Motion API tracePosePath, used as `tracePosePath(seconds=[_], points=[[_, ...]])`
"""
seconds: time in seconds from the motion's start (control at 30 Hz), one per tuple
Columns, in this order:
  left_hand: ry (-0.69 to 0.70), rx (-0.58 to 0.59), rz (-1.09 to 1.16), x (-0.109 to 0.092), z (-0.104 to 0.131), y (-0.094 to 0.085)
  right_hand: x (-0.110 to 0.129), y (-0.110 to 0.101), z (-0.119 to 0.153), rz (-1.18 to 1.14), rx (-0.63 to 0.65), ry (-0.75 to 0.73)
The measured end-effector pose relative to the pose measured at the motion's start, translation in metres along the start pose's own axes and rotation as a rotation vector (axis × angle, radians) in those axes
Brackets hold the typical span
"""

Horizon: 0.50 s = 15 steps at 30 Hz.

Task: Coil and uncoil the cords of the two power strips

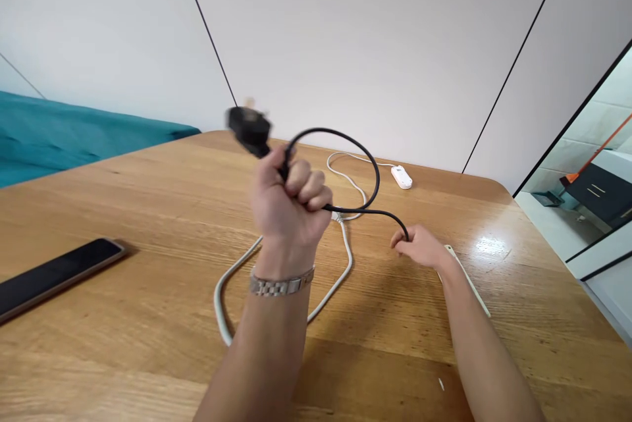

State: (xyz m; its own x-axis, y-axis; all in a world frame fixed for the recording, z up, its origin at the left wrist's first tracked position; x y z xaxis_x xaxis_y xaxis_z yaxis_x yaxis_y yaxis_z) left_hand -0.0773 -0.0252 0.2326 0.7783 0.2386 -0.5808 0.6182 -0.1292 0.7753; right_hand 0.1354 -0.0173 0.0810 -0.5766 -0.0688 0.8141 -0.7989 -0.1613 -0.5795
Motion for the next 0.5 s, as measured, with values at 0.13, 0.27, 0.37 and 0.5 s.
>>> tracePosePath(seconds=[0.13,0.27,0.37,0.5], points=[[0.151,-0.056,0.109,-0.043,0.009,-0.007,-0.017,0.008,-0.011,0.248,-0.098,-0.025],[0.334,-0.133,0.066,-0.075,0.02,-0.017,-0.036,-0.012,-0.006,0.08,-0.159,0.132],[0.553,-0.177,-0.103,-0.083,0.027,-0.016,-0.035,-0.031,0.004,-0.029,-0.18,0.199],[0.691,-0.053,-0.347,-0.056,0.018,-0.004,-0.032,-0.054,0.018,-0.28,-0.327,0.308]])
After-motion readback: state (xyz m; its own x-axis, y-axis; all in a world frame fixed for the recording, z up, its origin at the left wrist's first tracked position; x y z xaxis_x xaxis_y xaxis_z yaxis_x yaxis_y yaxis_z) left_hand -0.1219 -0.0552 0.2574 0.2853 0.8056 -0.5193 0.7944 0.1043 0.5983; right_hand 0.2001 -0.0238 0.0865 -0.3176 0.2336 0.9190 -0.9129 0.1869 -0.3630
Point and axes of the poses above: each hand's wrist, its own z-axis away from the middle knuckle, its own y-axis out of the palm, x = y × z, the point moved 8 cm from there along -z, towards the middle knuckle, and after that the axes turned 6 degrees about z, right-handed, at the moved point
